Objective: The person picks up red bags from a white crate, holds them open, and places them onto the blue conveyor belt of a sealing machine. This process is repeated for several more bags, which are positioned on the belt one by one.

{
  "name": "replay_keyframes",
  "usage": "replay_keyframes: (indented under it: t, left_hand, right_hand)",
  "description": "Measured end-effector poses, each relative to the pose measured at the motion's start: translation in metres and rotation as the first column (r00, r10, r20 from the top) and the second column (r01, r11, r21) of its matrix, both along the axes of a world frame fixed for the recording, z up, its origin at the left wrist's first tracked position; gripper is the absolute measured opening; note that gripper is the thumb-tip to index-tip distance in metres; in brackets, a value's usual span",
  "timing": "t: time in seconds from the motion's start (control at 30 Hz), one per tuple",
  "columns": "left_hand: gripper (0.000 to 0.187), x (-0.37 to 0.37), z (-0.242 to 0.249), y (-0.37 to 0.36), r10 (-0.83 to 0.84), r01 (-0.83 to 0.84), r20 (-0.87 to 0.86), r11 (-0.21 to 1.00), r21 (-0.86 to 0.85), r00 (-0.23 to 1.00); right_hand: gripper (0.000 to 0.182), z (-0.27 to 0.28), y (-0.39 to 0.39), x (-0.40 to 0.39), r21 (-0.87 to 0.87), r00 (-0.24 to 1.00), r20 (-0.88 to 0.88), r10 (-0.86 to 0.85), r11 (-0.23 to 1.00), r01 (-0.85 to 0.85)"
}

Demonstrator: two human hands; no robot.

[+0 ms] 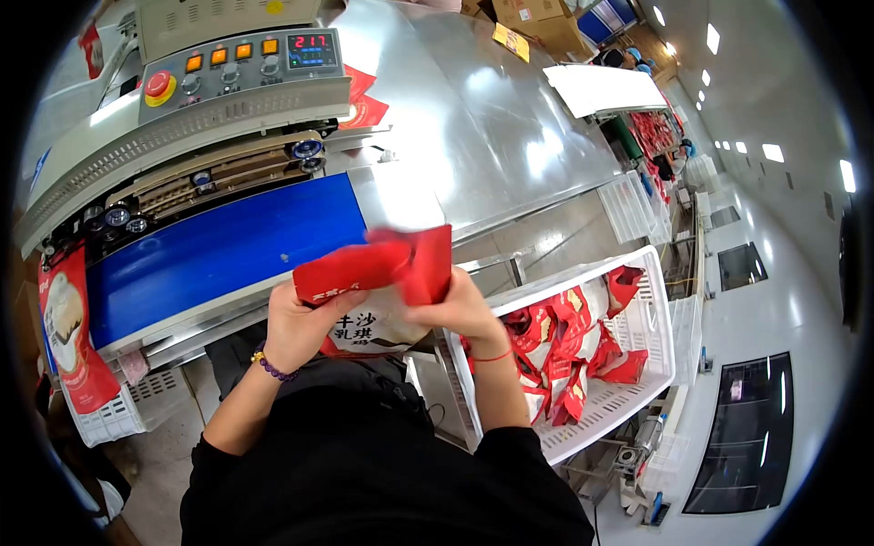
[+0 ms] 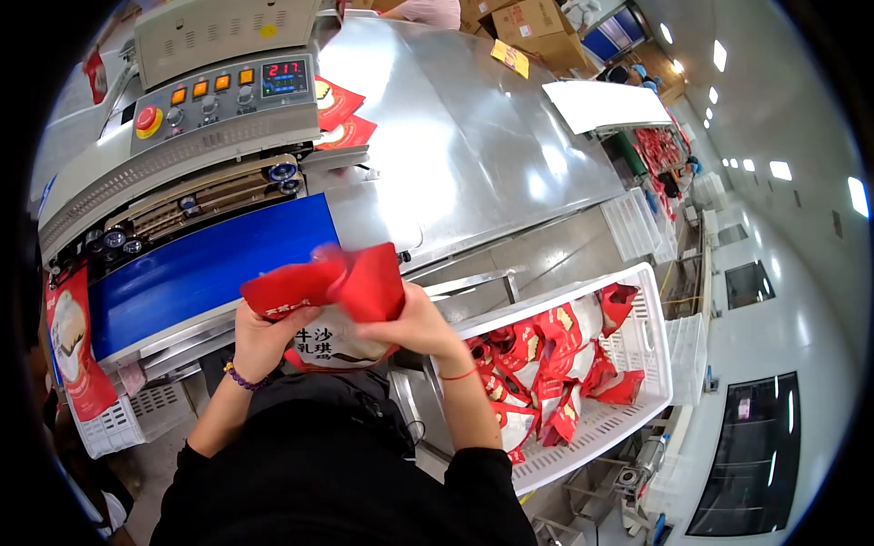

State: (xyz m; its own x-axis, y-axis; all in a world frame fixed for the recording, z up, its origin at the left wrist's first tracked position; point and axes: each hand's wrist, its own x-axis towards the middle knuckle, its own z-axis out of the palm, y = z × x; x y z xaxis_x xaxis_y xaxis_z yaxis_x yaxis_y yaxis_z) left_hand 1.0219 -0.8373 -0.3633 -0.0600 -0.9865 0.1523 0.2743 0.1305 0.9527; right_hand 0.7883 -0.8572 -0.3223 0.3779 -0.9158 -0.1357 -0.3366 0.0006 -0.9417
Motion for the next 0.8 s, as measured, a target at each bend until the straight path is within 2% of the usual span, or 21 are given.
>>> replay_keyframes:
  t: [0.07, 0.1, 0.13, 0.2, 0.23, 0.27, 0.3, 0.33, 0.37, 0.4, 0.43, 0.47, 0.5, 0.53, 0.57, 0.6, 0.63, 0.67, 0.7, 0.73, 0.8]
  left_hand:
    - [0.019, 0.006, -0.001, -0.005, -0.035, 0.036, 0.075, 0.999, -0.008, 0.997]
    - [0.019, 0.010, -0.004, -0.009, -0.122, 0.123, 0.097, 0.992, 0.002, 0.988]
    - [0.019, 0.015, -0.007, -0.013, -0.207, 0.207, 0.120, 0.978, 0.016, 0.971]
    - [0.018, 0.026, -0.013, -0.019, -0.325, 0.306, 0.067, 0.931, 0.200, 0.943]
    - [0.018, 0.027, -0.017, -0.022, -0.324, 0.314, 0.028, 0.931, 0.187, 0.946]
    - [0.018, 0.027, -0.023, -0.025, -0.321, 0.318, -0.012, 0.932, 0.175, 0.947]
    - [0.019, 0.029, -0.029, -0.029, -0.312, 0.309, -0.006, 0.937, 0.165, 0.950]
    - [0.020, 0.024, -0.023, -0.033, -0.274, 0.286, -0.086, 0.933, 0.216, 0.958]
    - [0.021, 0.018, -0.019, -0.042, -0.218, 0.210, 0.013, 0.952, 0.221, 0.976]
    - [0.022, 0.014, -0.017, -0.052, -0.143, 0.114, 0.114, 0.967, 0.229, 0.983]
    - [0.022, 0.011, -0.020, -0.063, -0.097, 0.065, 0.203, 0.986, 0.156, 0.974]
    - [0.023, 0.009, -0.026, -0.074, -0.040, 0.016, 0.296, 0.996, 0.085, 0.954]
    - [0.024, 0.010, -0.035, -0.087, 0.089, -0.074, 0.563, 0.996, -0.049, 0.822]
    - [0.025, 0.010, -0.045, -0.097, 0.210, -0.108, 0.768, 0.977, -0.182, 0.605]
    - [0.028, 0.002, -0.055, -0.104, 0.175, -0.173, 0.608, 0.983, -0.063, 0.774]
    - [0.030, -0.008, -0.063, -0.112, 0.169, -0.206, 0.401, 0.977, 0.050, 0.900]
    - [0.033, -0.013, -0.069, -0.120, 0.177, -0.215, 0.251, 0.967, 0.134, 0.952]
    - [0.035, -0.018, -0.072, -0.127, 0.190, -0.204, 0.088, 0.957, 0.206, 0.978]
    - [0.029, -0.018, -0.058, -0.131, 0.139, -0.123, -0.014, 0.913, 0.389, 0.990]
    - [0.029, -0.021, -0.056, -0.135, 0.147, -0.132, -0.014, 0.921, 0.368, 0.989]
    - [0.028, -0.024, -0.060, -0.147, 0.110, -0.046, -0.113, 0.888, 0.457, 0.988]
  right_hand:
    - [0.031, -0.012, 0.005, 0.011, 0.020, 0.957, 0.145, -0.250, 0.968, 0.250]
    - [0.016, -0.014, 0.004, 0.011, -0.063, 0.953, 0.170, -0.251, 0.962, 0.264]
    - [0.016, -0.019, 0.002, 0.009, -0.058, 0.951, 0.170, -0.259, 0.961, 0.272]
    - [0.013, -0.033, -0.002, 0.002, 0.100, 0.806, 0.380, -0.454, 0.887, 0.452]
    - [0.012, -0.038, -0.006, -0.003, 0.189, 0.724, 0.535, -0.436, 0.896, 0.401]
    - [0.012, -0.040, -0.010, -0.006, 0.196, 0.721, 0.532, -0.443, 0.893, 0.404]
    - [0.013, -0.041, -0.014, -0.007, 0.175, 0.731, 0.508, -0.455, 0.886, 0.430]
    - [0.014, -0.042, -0.019, -0.008, 0.159, 0.741, 0.482, -0.467, 0.879, 0.450]
    - [0.019, -0.041, -0.026, -0.016, -0.118, 0.880, 0.169, -0.445, 0.877, 0.466]
    - [0.022, -0.032, -0.035, -0.011, -0.432, 0.877, -0.062, -0.477, 0.805, 0.407]
    - [0.020, -0.036, -0.041, -0.015, -0.439, 0.855, -0.167, -0.491, 0.814, 0.382]
    - [0.020, -0.043, -0.053, -0.019, -0.491, 0.872, -0.089, -0.482, 0.783, 0.383]
    - [0.019, -0.043, -0.063, -0.021, -0.442, 0.864, -0.097, -0.494, 0.799, 0.407]
    - [0.018, -0.047, -0.074, -0.027, -0.358, 0.838, -0.108, -0.534, 0.808, 0.469]
    - [0.018, -0.055, -0.088, -0.031, -0.330, 0.852, 0.031, -0.522, 0.799, 0.502]
    - [0.019, -0.063, -0.100, -0.043, -0.249, 0.883, 0.057, -0.465, 0.850, 0.464]
    - [0.022, -0.071, -0.111, -0.052, -0.204, 0.895, 0.070, -0.440, 0.872, 0.444]
    - [0.023, -0.077, -0.123, -0.062, -0.084, 0.899, 0.190, -0.396, 0.905, 0.416]
    - [0.023, -0.075, -0.133, -0.063, -0.098, 0.908, 0.125, -0.399, 0.906, 0.412]
    - [0.023, -0.072, -0.141, -0.062, -0.115, 0.913, 0.059, -0.404, 0.905, 0.409]
    - [0.022, -0.068, -0.156, -0.050, -0.178, 0.906, 0.072, -0.417, 0.888, 0.423]
